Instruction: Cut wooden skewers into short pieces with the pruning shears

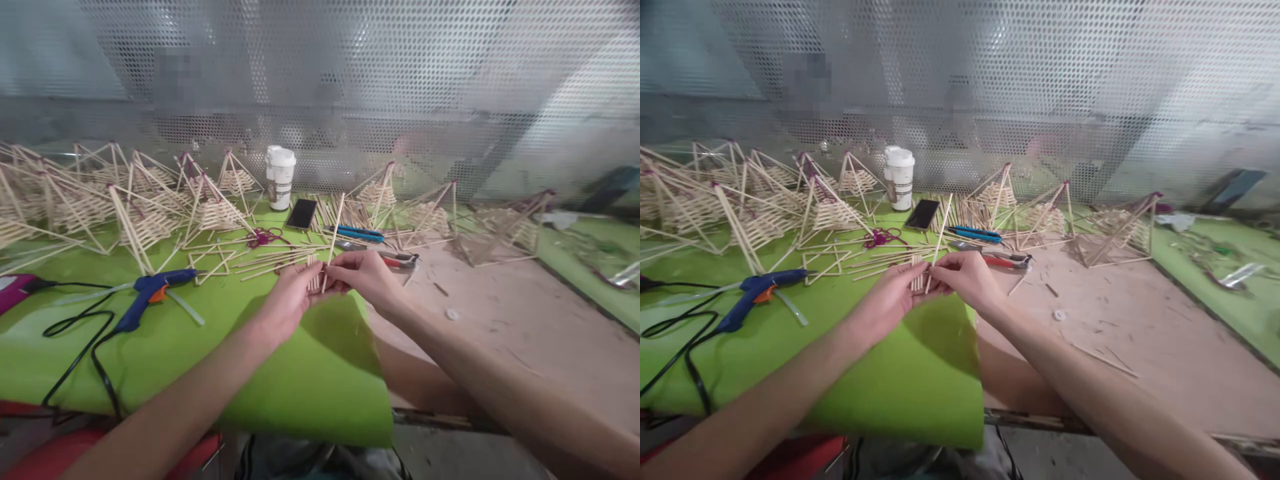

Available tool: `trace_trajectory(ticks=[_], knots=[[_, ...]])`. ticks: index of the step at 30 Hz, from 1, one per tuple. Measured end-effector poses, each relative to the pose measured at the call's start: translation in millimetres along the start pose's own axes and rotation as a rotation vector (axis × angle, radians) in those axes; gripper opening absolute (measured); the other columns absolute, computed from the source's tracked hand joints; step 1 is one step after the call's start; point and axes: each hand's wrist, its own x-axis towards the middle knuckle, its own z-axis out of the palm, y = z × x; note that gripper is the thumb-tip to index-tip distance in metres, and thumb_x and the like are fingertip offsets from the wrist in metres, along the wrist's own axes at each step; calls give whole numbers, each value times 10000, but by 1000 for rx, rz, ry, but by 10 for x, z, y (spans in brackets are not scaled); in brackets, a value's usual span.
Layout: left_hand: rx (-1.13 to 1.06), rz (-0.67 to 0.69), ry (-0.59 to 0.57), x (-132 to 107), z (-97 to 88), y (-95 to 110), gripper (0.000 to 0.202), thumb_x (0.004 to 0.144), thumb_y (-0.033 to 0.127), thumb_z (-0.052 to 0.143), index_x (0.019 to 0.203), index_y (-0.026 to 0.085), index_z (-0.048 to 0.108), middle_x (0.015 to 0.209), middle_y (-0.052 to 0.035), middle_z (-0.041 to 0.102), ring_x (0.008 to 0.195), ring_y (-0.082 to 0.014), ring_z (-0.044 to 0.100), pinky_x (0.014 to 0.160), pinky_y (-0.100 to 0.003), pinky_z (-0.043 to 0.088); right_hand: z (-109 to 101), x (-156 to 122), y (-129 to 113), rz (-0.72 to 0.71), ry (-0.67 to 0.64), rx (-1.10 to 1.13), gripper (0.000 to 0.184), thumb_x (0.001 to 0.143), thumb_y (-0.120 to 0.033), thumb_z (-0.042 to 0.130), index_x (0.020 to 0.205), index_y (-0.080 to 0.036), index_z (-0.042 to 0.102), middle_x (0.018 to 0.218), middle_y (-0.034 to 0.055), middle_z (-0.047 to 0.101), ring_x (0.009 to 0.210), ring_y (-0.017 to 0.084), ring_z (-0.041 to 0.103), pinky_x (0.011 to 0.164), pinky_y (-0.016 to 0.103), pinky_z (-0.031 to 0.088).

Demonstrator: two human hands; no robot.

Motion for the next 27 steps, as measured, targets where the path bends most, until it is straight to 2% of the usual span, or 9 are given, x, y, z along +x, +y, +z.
trace_trajectory(ticks=[6, 10, 12, 14, 16, 21, 27], knots=[[33, -132, -46, 57, -31, -36, 205, 1059, 156, 566, 1048, 100, 762, 1006, -145, 807, 887, -185, 789, 848, -303, 668, -158, 30, 105, -64, 23, -177, 206, 790, -335, 820, 726, -167, 719, 628, -9, 621, 566, 109, 496, 505, 246, 331], [95, -187, -150, 16, -88, -34, 187, 1047, 158, 596, 1028, 79, 764, 916, -137, 809, 801, -150, 780, 766, -221, 650, -228, 31, 128, 86, -106, 107, 331, 744, -365, 891, 890, -182, 657, 664, -60, 557, 546, 72, 428, 487, 214, 272], [153, -221, -223, -23, -85, -29, 205, 1049, 168, 595, 985, 77, 767, 878, -133, 807, 767, -147, 777, 745, -220, 643, -250, 26, 127, 177, -202, 264, 381, 772, -422, 891, 936, -174, 653, 637, -83, 488, 512, 53, 345, 465, 210, 217], [192, -250, -279, -57, -74, -27, 231, 1054, 198, 596, 944, 87, 767, 852, -124, 806, 747, -148, 775, 744, -231, 641, -257, 19, 125, 192, -241, 339, 392, 793, -457, 887, 925, -159, 671, 613, -99, 422, 501, 47, 288, 453, 217, 182], [200, -261, -299, -75, -72, -29, 251, 1056, 244, 603, 934, 98, 768, 860, -124, 811, 765, -158, 781, 770, -253, 644, -250, 10, 127, 121, -210, 328, 370, 789, -443, 898, 887, -155, 688, 602, -97, 418, 496, 47, 295, 447, 222, 195], [146, -274, -334, -68, -96, -36, 256, 1055, 294, 614, 1048, 97, 778, 1079, -182, 821, 964, -219, 803, 940, -343, 637, -227, -20, 143, -106, -150, 142, 288, 858, -436, 846, 877, -173, 727, 613, -52, 552, 487, 71, 435, 440, 235, 297], [126, -267, -361, -58, -99, -57, 249, 1062, 258, 597, 1109, 94, 777, 1157, -192, 808, 1022, -236, 803, 976, -354, 633, -230, -36, 118, -147, -123, 23, 282, 909, -446, 787, 860, -178, 716, 590, -45, 558, 478, 83, 473, 433, 235, 335]])
